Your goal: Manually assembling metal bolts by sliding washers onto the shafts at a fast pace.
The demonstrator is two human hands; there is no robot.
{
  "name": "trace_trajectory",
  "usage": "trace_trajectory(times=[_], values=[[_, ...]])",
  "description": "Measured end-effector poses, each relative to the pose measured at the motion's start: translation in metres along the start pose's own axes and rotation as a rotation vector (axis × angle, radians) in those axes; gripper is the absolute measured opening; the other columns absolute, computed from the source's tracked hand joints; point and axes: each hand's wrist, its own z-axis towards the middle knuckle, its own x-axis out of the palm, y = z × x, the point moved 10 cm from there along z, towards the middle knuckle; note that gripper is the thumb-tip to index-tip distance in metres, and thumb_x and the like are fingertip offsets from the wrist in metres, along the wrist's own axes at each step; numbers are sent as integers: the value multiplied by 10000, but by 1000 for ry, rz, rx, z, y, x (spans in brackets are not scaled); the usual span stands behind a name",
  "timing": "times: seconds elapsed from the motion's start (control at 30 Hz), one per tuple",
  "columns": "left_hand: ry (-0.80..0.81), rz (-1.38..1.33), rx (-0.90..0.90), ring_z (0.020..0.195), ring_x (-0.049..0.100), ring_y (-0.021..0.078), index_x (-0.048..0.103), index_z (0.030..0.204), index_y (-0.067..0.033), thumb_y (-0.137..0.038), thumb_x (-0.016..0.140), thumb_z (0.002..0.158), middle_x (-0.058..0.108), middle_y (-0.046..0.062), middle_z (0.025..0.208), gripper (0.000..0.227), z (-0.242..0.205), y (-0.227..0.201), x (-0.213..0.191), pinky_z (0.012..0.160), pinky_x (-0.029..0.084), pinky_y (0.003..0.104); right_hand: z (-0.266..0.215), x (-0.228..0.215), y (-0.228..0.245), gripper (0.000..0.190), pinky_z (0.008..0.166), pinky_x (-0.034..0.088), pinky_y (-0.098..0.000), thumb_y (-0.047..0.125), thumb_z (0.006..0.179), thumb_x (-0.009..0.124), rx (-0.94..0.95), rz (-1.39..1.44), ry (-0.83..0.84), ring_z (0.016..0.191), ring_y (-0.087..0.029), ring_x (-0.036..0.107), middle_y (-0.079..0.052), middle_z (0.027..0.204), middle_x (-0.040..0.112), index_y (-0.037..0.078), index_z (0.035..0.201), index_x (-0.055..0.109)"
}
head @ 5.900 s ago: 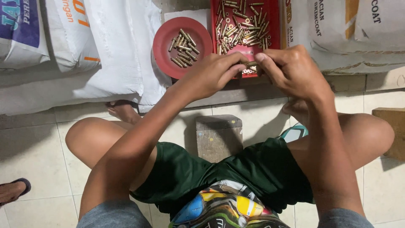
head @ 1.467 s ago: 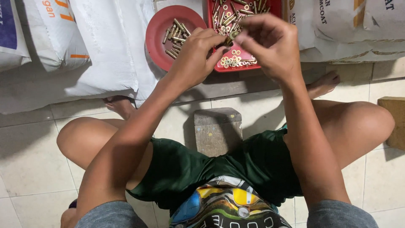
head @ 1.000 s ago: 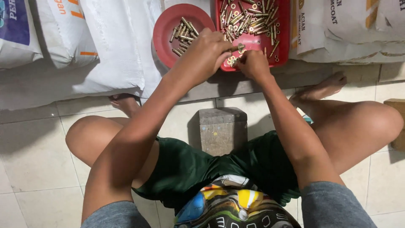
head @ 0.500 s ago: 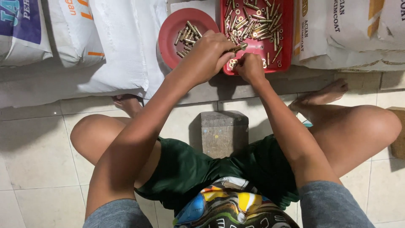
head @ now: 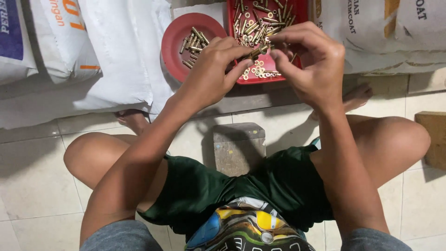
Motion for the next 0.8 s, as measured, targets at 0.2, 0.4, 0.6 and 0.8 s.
trace_trajectory(times=[0.2,0.4,0.6,0.8], values=[[-9,14,55,906,530,259,694,1270,10,-139,650,1045,625,97,962,273,-1,-7,3,786,455,389,-2,-3,15,131,776,514,-327,-144,1048,765,-121,-53,24,931,-274,614,-256,1108,643,-155,1173,728],[-41,51,93,899,515,264,708,1230,30,-140,663,1042,630,106,956,258,-3,-7,2,772,450,383,-1,-3,14,131,744,505,-324,-101,1064,788,-110,-73,54,868,-254,600,-248,1097,665,-145,1177,741],[-55,114,140,926,526,288,713,1236,15,-131,678,1039,624,115,980,248,-4,-9,1,782,465,402,0,0,20,115,742,526,-356,-83,1057,843,-205,-182,65,873,-290,657,-258,1033,728,-153,1094,760],[-47,113,143,919,523,282,708,1247,8,-121,682,1036,601,111,957,249,-4,-8,4,773,465,409,-2,1,30,118,803,543,-410,-27,1097,808,-302,-310,71,944,-341,694,-249,1046,734,-134,1092,758]])
